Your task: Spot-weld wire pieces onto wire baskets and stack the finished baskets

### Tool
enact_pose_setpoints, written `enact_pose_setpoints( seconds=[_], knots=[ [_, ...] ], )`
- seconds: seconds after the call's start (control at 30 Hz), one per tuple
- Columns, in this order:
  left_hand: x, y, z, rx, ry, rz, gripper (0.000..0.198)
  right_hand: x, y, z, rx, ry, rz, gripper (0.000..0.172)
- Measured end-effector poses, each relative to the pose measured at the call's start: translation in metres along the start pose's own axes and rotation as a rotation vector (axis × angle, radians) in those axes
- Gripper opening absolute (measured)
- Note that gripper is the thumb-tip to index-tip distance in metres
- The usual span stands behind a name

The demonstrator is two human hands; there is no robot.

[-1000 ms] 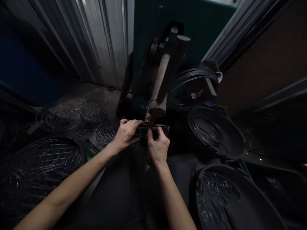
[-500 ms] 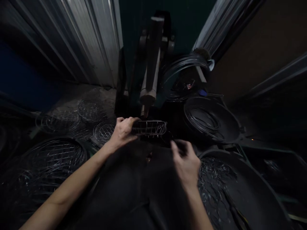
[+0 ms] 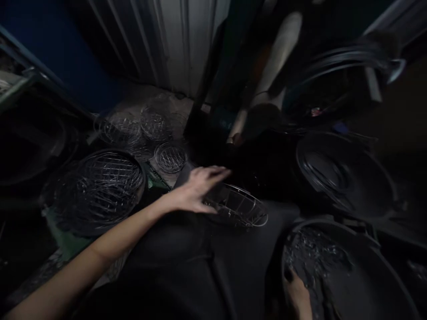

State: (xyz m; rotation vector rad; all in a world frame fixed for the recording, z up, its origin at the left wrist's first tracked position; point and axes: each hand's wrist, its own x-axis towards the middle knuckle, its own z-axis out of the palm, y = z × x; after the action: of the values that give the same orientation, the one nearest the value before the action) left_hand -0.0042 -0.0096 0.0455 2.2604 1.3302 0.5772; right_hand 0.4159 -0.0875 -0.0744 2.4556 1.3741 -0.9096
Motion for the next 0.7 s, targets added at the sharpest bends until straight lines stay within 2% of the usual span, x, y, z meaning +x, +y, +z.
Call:
enact_pose_setpoints(
  seconds=[0.07,0.13,0.23,0.37,0.47,0.57,0.7],
  knots=[
    [-0.017,-0.017,-0.008,-0.065,0.059,-0.143,0.095,-0.002,-0.002,-0.003,0.001,0.056,-0.027,0.023],
    [-0.025,-0.027,-0.009,-0.095,0.043,-0.176,0.097,-0.005,0.002,-0.006,-0.040,0.115,-0.056,0.026],
    [-0.022,-0.028,0.002,-0.102,0.018,-0.122,0.104,-0.012,0.010,-0.007,-0.210,0.173,-0.094,0.034],
    [-0.006,-0.026,0.015,-0.113,0.010,-0.075,0.108,-0.022,0.007,-0.006,-0.528,0.246,-0.242,0.038],
    [0.001,-0.029,0.016,-0.177,0.034,-0.027,0.107,-0.023,-0.006,-0.006,-0.613,0.190,-0.309,0.036],
    [0.003,-0.030,0.010,-0.217,0.099,0.058,0.104,-0.018,-0.013,-0.009,-0.572,0.171,-0.272,0.035],
    [0.007,-0.018,0.003,-0.122,0.149,0.088,0.095,-0.013,-0.005,-0.021,-0.512,0.265,-0.154,0.036]
  ],
)
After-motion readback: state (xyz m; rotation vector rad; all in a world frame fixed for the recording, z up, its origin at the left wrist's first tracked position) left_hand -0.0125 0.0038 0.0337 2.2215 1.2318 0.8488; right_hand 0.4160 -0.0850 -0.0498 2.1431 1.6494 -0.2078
